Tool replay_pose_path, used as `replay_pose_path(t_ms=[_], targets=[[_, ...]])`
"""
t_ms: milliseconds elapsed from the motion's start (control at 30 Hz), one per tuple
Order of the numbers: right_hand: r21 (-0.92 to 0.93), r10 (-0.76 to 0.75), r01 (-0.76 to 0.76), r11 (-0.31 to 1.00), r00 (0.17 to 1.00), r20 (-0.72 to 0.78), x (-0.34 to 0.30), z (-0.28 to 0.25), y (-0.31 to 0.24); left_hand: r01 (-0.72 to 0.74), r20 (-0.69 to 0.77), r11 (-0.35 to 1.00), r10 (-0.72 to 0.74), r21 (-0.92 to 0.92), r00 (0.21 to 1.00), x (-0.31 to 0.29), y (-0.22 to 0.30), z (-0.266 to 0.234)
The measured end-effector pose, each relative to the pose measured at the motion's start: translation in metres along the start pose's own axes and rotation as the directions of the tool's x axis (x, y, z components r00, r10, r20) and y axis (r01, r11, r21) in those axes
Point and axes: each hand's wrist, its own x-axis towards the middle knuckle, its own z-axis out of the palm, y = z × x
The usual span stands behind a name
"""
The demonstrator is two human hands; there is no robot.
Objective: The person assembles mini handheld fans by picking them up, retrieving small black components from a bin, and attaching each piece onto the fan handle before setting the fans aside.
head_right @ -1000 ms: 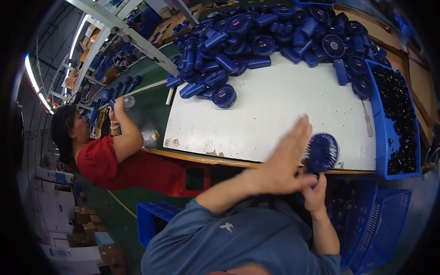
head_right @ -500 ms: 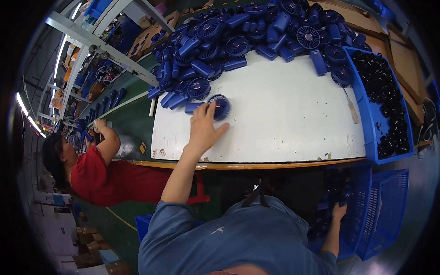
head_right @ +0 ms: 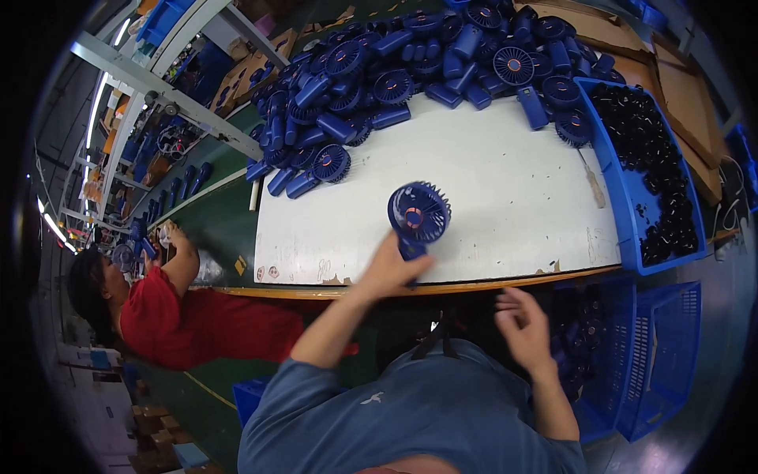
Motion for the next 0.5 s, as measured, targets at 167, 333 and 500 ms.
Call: replay_pose_path(t_ms=[167,333,500], targets=[[0.048,0.134,-0.149,0.988,0.961,0.243,0.012,0.058,-0.022,-0.135,-0.108,0.66,0.083,-0.739,0.991,-0.046,0.008,0.09],[-0.295,-0.126,0.195,0.935,0.964,0.235,0.025,0.066,-0.034,-0.116,-0.251,0.542,-0.183,-0.832,0.951,-0.019,0.018,0.072],[-0.644,-0.219,0.511,0.57,0.85,0.48,0.058,0.044,-0.063,0.382,0.39,0.17,0.015,-0.908,0.92,-0.01,0.009,0.065]])
